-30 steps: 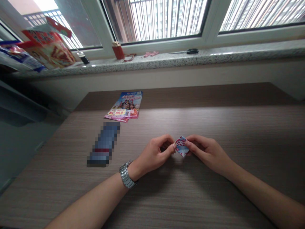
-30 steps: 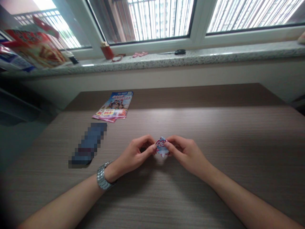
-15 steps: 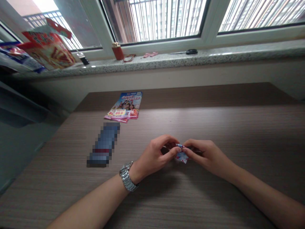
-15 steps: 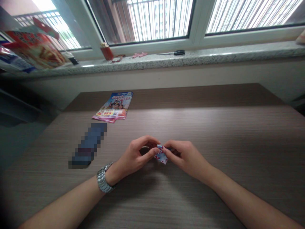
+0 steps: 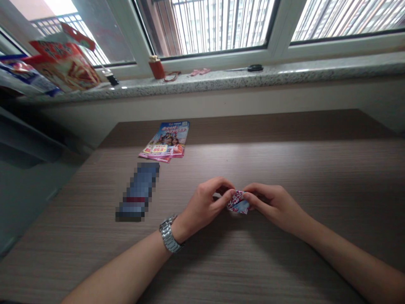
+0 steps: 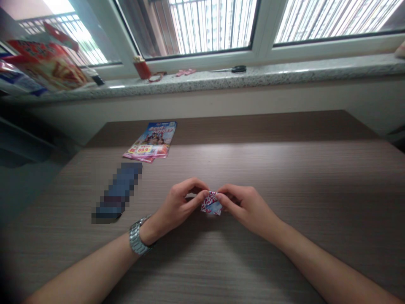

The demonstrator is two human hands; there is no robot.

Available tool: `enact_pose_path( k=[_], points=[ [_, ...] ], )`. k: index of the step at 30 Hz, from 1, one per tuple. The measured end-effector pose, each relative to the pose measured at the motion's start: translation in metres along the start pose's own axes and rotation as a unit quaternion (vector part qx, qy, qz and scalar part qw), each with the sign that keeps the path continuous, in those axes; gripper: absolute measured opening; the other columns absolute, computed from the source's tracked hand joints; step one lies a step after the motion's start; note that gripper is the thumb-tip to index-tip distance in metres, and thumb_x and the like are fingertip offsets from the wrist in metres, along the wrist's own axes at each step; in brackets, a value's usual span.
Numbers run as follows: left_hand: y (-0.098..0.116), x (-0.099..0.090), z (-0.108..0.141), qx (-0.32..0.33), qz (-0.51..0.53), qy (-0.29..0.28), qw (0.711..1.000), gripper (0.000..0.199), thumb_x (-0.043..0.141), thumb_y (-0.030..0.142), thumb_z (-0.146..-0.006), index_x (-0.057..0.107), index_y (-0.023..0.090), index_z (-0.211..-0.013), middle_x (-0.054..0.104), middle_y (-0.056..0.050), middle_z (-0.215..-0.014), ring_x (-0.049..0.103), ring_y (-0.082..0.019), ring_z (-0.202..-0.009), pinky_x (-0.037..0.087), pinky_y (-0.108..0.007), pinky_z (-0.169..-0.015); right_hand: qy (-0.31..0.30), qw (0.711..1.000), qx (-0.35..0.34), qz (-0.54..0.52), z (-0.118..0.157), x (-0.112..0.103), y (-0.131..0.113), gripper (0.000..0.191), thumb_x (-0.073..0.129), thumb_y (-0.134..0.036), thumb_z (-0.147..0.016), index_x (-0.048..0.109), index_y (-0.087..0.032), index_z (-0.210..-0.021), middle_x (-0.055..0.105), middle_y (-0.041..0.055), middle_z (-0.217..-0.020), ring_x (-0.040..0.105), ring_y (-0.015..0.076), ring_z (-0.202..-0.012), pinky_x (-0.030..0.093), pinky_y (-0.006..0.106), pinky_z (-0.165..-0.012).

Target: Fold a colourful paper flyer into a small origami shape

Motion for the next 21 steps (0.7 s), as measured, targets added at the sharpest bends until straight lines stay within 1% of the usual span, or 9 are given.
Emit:
enact_pose_path(
  k=[4,10,14,17,21],
  points=[
    [0.003,0.0,0.0,0.009,-0.007,-0.002,1.0,0.014,0.06,0.027,-0.1,0.067,0.016,-0.097,0.07,-0.003,-0.089,0.065,-0.013,-0.081,0.05,-0.022,-0.075,0.006,0.999,-0.016,0.035,0.0,-0.002,-0.003,0.03,0.054,-0.044,-0.101,0.072,-0.021,-0.095,0.076,0.0029,-0.084,0.067,0.0177,-0.075,0.048,0.027,-0.068],
    [0.003,0.002,0.0,0.004,-0.003,-0.007,1.0,0.013,0.06,0.025,-0.099,0.066,0.015,-0.095,0.069,-0.003,-0.088,0.064,-0.012,-0.08,0.049,-0.022,-0.074,0.014,0.997,-0.034,0.062,0.001,-0.003,-0.009,0.029,0.053,-0.041,-0.101,0.073,-0.021,-0.095,0.076,0.0025,-0.084,0.067,0.0166,-0.073,0.047,0.026,-0.066],
    [0.002,0.004,0.001,-0.002,-0.008,-0.018,1.0,0.013,0.059,0.025,-0.099,0.065,0.015,-0.095,0.068,-0.003,-0.087,0.062,-0.013,-0.079,0.048,-0.023,-0.072,0.006,0.995,-0.047,0.084,0.001,-0.002,-0.01,0.029,0.052,-0.041,-0.102,0.072,-0.021,-0.094,0.075,0.0028,-0.082,0.067,0.0167,-0.072,0.046,0.026,-0.065],
    [0.002,0.006,0.001,0.005,-0.024,-0.033,0.999,0.015,0.059,0.028,-0.099,0.065,0.015,-0.095,0.067,-0.003,-0.086,0.061,-0.013,-0.077,0.047,-0.024,-0.071,0.0,0.993,-0.056,0.1,0.001,-0.001,-0.011,0.027,0.053,-0.039,-0.102,0.072,-0.021,-0.093,0.074,0.0022,-0.08,0.066,0.0159,-0.07,0.045,0.026,-0.065],
    [0.005,0.009,0.001,0.019,-0.031,-0.052,0.998,0.02,0.059,0.034,-0.101,0.067,0.016,-0.097,0.069,-0.004,-0.09,0.062,-0.014,-0.08,0.047,-0.024,-0.073,-0.003,0.993,-0.06,0.106,0.002,0.0,-0.011,0.026,0.054,-0.038,-0.101,0.072,-0.021,-0.091,0.073,0.0017,-0.078,0.065,0.0156,-0.069,0.045,0.026,-0.064]
  ],
)
Point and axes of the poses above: each hand's wrist, its own z-axis away from the middle knuckle, its own x-axis out of the palm, y = z × x, the point moved 8 cm from there along -z, towards the middle knuckle
